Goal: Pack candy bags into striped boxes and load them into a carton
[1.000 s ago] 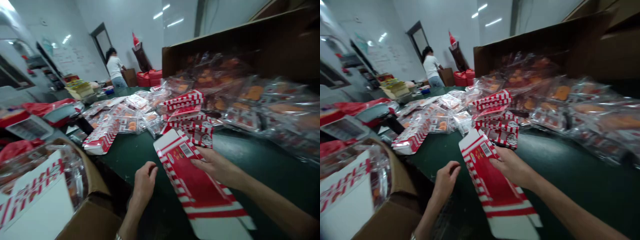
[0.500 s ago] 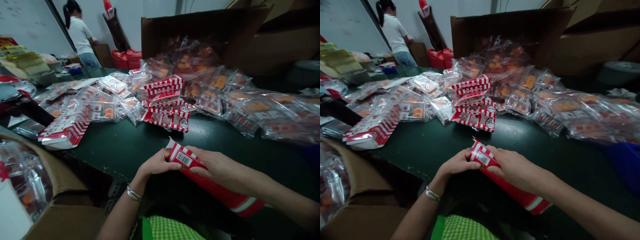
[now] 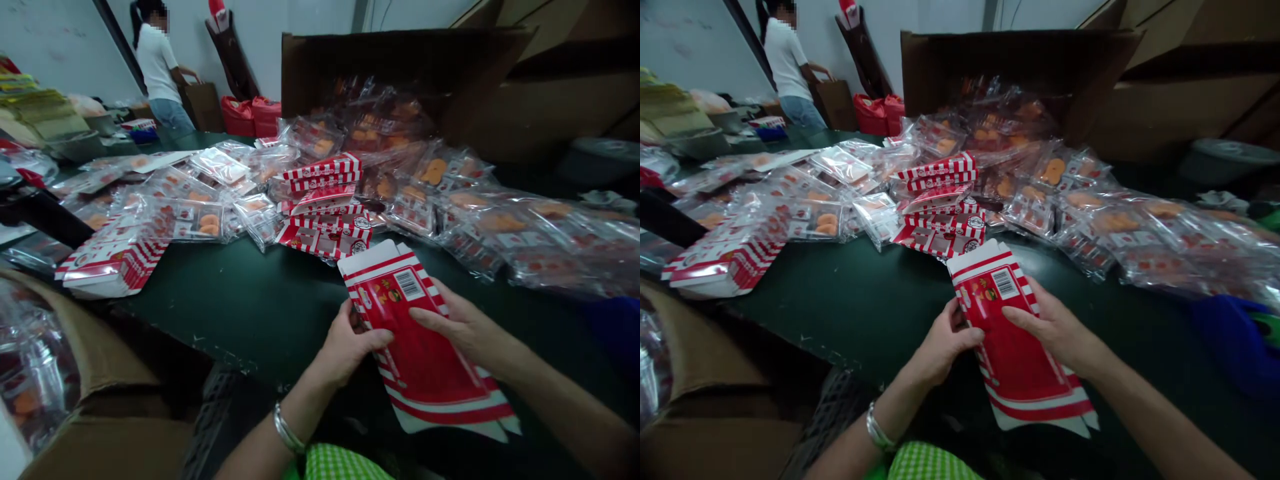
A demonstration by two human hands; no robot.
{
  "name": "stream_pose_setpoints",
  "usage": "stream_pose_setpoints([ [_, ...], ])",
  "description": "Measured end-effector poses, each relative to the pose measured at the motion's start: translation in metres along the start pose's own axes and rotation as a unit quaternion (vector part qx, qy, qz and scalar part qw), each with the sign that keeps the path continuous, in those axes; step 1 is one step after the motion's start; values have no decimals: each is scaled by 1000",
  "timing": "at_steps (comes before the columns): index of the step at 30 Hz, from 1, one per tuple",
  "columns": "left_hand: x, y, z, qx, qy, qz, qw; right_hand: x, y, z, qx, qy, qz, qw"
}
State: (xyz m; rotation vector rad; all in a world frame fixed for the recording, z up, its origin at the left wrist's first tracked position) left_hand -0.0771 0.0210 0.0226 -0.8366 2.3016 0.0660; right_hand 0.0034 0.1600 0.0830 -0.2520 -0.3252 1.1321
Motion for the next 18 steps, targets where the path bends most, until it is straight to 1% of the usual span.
stream_pose_setpoints([
  [1, -7, 3, 2, -12, 2, -8, 1000, -3, 1, -1, 22, -25, -20, 999],
  [2, -9, 5, 2, -24, 16, -26, 999, -6, 2, -1, 40, -48, -32, 998],
  [3, -9, 7, 2, -29, 34, -41, 998, -8, 2, 0, 51, -64, -30, 996],
  [4, -6, 8, 1, -27, 53, -48, 997, -10, 2, 0, 59, -73, -8, 996],
  [5, -3, 8, -1, -22, 70, -50, 996, -11, 1, 2, 63, -76, 27, 995],
  [8, 12, 2, -11, -20, 115, -63, 991, -10, -8, 1, 53, -60, 175, 981],
  [9, 15, -1, -13, -16, 128, -68, 989, -8, -11, -3, 40, -39, 214, 975],
  [10, 17, -4, -15, -9, 138, -69, 988, -6, -13, -7, 30, -5, 238, 971],
  [12, 14, -10, -13, 13, 148, -56, 987, -5, -13, -18, 18, 95, 248, 964],
  [15, 7, -19, -5, 41, 147, -38, 988, -12, -6, -40, 9, 259, 214, 942],
  [16, 6, -21, -3, 46, 145, -39, 988, -17, -5, -47, 5, 293, 204, 934],
  [18, 7, -25, 0, 62, 146, -38, 987, -26, -6, -59, 1, 326, 191, 926],
])
Point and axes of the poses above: each hand's wrist, its own y-axis towards the middle knuckle, its own x-axis out of the back of the hand, z = x × y, the point moved 7 cm from there along y, towards the middle knuckle, and after that the axes turned 3 degrees about -x, right-handed, at the moved point
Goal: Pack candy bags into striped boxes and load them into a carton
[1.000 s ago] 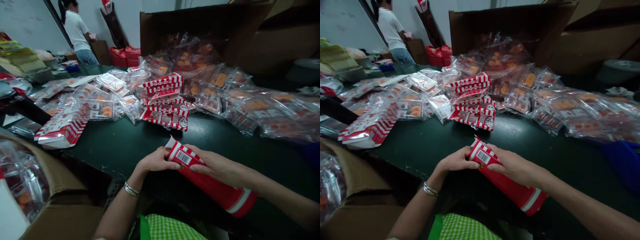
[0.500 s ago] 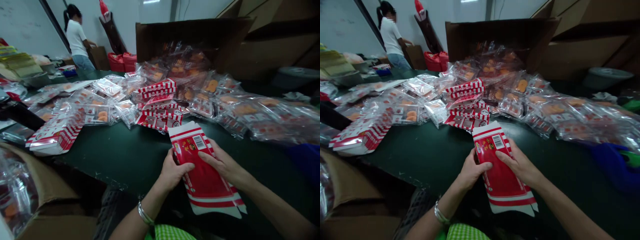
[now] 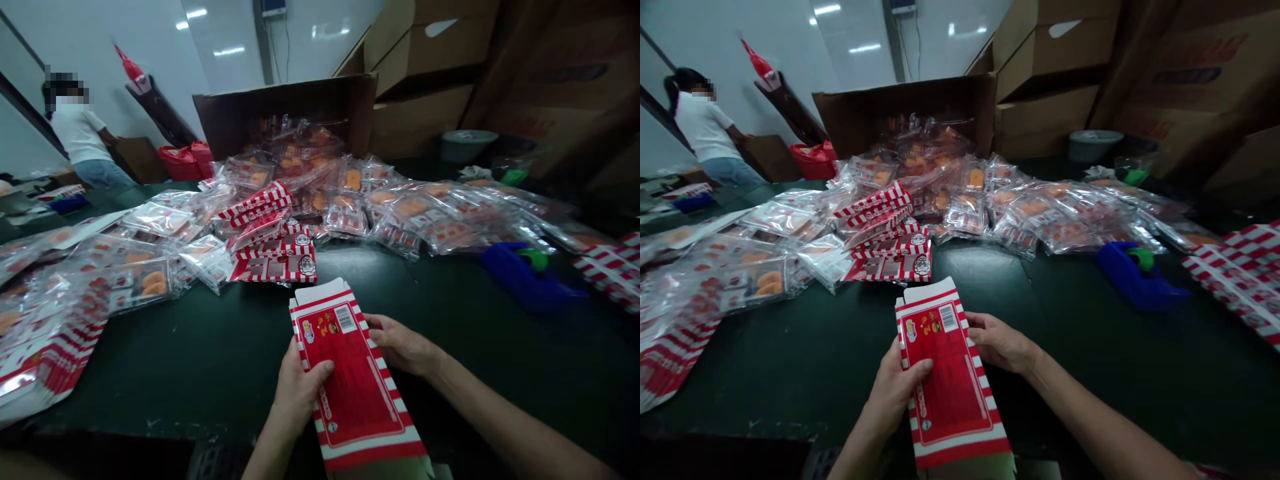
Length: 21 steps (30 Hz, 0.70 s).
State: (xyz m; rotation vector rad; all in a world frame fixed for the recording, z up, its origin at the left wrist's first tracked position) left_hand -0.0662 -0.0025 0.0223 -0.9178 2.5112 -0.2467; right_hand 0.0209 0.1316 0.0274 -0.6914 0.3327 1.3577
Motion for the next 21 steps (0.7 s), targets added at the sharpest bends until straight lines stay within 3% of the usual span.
stream_pose_setpoints([
  [5, 6, -3, 3, -11, 50, 28, 998, 2, -13, -20, -4, 31, -51, 998],
  [10, -4, -9, 13, 50, -63, 70, 994, -3, -21, -25, 1, 40, -84, 996],
  [13, -3, -13, 12, 36, -66, 38, 996, -4, -36, -18, 13, -103, -149, 983],
  [17, -4, -20, 12, 32, -40, 22, 998, -5, -63, 3, 43, -369, -226, 900],
  [19, -7, -24, 15, 48, -35, 40, 997, -3, -67, 2, 27, -349, -216, 911],
  [21, -10, -28, 18, 68, -50, 63, 994, 0, -63, -8, 3, -230, -183, 956],
])
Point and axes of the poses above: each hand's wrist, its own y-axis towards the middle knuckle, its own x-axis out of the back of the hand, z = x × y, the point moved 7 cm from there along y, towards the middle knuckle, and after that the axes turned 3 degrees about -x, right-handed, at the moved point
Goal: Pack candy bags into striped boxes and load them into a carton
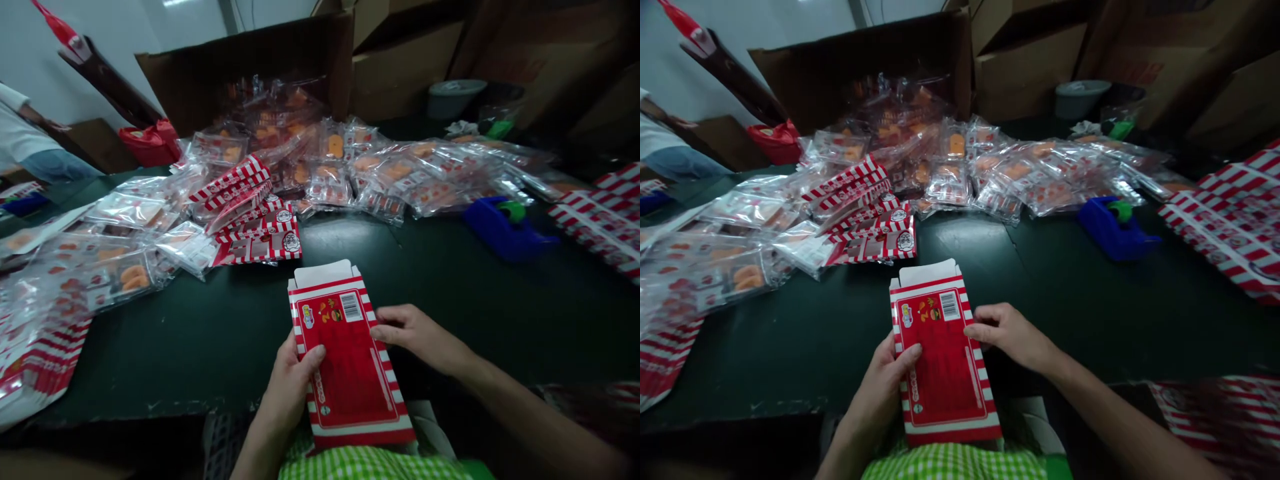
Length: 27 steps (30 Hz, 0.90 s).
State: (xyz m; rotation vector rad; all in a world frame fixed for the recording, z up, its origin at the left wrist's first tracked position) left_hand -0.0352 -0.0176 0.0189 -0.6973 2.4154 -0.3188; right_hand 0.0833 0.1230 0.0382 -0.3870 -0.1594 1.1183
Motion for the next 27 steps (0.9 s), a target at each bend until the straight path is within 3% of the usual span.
stream_pose_setpoints([
  [3, -3, -3, 3, 22, -30, 24, 999, -18, 5, -17, -40, 198, 109, 973],
  [6, -2, -2, 4, 33, -44, 29, 998, -36, 3, -29, -53, 272, 190, 942],
  [9, 1, -3, 3, 22, -54, 21, 998, -39, -1, -35, -51, 274, 170, 945],
  [12, 3, -4, 2, 9, -55, 12, 998, -45, -8, -36, -52, 268, 189, 943],
  [17, 2, -3, 4, 12, -46, 44, 998, -50, -11, -39, -49, 252, 179, 950],
  [23, 14, -9, 3, -52, 128, -22, 990, -39, -8, -47, -90, 242, 51, 965],
  [27, 8, -16, 0, -9, 97, 41, 994, -40, -8, -46, -126, 251, 44, 959],
])
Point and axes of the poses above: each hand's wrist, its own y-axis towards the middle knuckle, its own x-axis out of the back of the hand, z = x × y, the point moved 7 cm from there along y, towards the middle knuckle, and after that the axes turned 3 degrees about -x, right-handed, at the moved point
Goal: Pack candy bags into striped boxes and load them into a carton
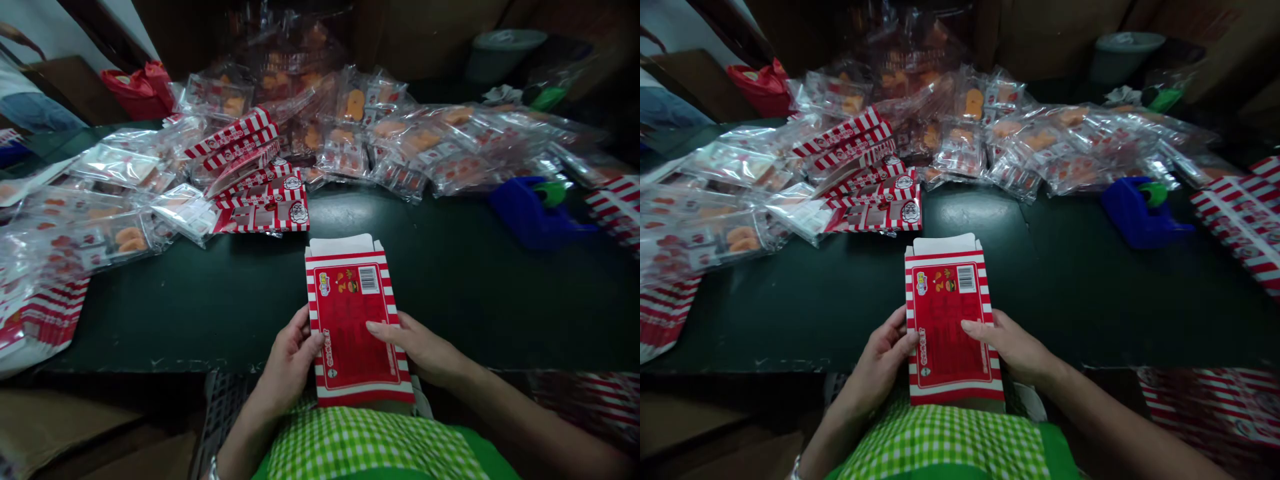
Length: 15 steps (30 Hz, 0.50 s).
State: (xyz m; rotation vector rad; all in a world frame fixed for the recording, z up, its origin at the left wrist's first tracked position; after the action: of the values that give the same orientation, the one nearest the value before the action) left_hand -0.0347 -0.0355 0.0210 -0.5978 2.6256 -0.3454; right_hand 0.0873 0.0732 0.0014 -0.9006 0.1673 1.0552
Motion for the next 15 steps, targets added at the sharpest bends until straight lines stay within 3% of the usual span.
stream_pose_setpoints([
  [2, 0, 4, -4, 25, -24, 37, 999, -2, 2, -1, -7, 9, 3, 1000],
  [3, 4, 9, -7, 21, -16, 28, 999, -3, 4, -3, -14, 12, 2, 1000],
  [6, 24, 28, -16, -30, 43, -69, 996, -6, 8, -9, -33, 0, -18, 999],
  [8, 29, 38, -17, -46, 45, -98, 993, -7, 7, -9, -36, -18, -30, 999],
  [12, 18, 43, -12, -17, -48, -38, 998, -2, 0, 5, -19, -36, 3, 999],
  [15, 8, 37, -14, -27, -76, 0, 997, 13, 0, 26, 42, -63, -25, 997],
])
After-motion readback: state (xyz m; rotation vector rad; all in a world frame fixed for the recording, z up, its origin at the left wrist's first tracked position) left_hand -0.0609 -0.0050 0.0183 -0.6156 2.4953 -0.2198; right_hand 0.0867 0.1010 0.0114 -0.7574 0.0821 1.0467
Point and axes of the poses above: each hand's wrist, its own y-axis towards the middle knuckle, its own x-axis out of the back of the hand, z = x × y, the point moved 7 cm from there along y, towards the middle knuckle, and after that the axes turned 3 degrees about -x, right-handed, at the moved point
